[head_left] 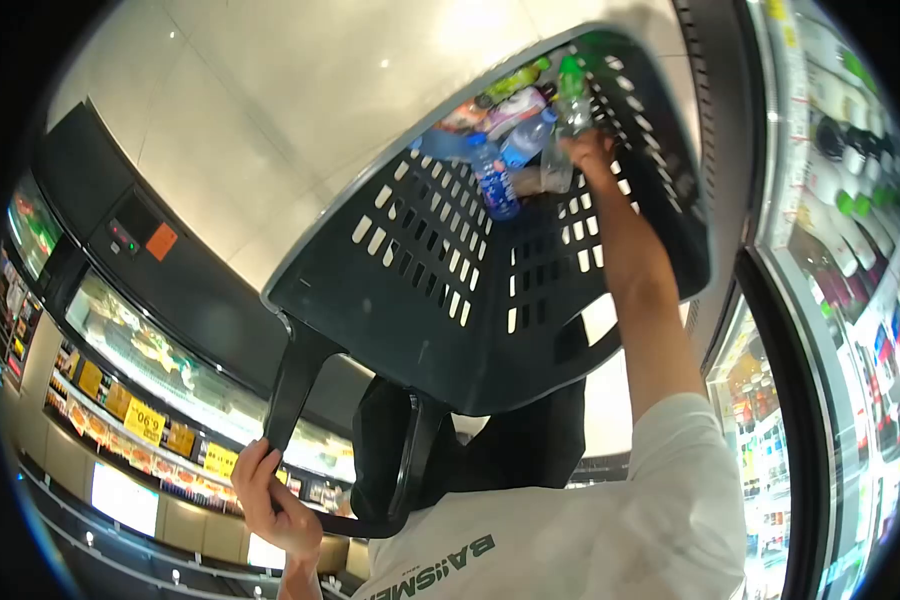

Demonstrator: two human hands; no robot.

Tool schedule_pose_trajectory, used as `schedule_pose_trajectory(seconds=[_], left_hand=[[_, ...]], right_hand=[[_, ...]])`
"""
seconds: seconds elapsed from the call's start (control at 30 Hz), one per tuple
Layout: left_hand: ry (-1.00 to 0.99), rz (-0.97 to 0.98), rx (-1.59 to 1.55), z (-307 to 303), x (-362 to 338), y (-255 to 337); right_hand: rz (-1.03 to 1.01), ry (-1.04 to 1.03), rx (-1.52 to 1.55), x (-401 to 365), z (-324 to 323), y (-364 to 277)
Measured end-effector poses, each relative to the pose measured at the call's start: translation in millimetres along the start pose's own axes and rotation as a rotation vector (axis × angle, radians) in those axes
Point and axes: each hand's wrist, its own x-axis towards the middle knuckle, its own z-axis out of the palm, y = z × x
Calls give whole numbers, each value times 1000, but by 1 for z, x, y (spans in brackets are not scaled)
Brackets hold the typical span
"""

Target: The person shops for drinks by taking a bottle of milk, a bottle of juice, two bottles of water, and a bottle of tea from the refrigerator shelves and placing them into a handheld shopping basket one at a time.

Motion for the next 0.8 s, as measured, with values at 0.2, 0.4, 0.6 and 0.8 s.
schedule_pose_trajectory(seconds=[0.2,0.4,0.6,0.8], left_hand=[[44,147,-26,-2,5,4],[93,208,-143,0,-4,-10],[167,375,-239,2,-12,-34],[141,467,-218,10,-11,-46]], right_hand=[[479,-422,1491,-115,-42,-41],[315,-200,1581,-283,-120,-102],[11,210,1436,-480,-212,-164],[-440,188,1525,-677,-268,-200]])
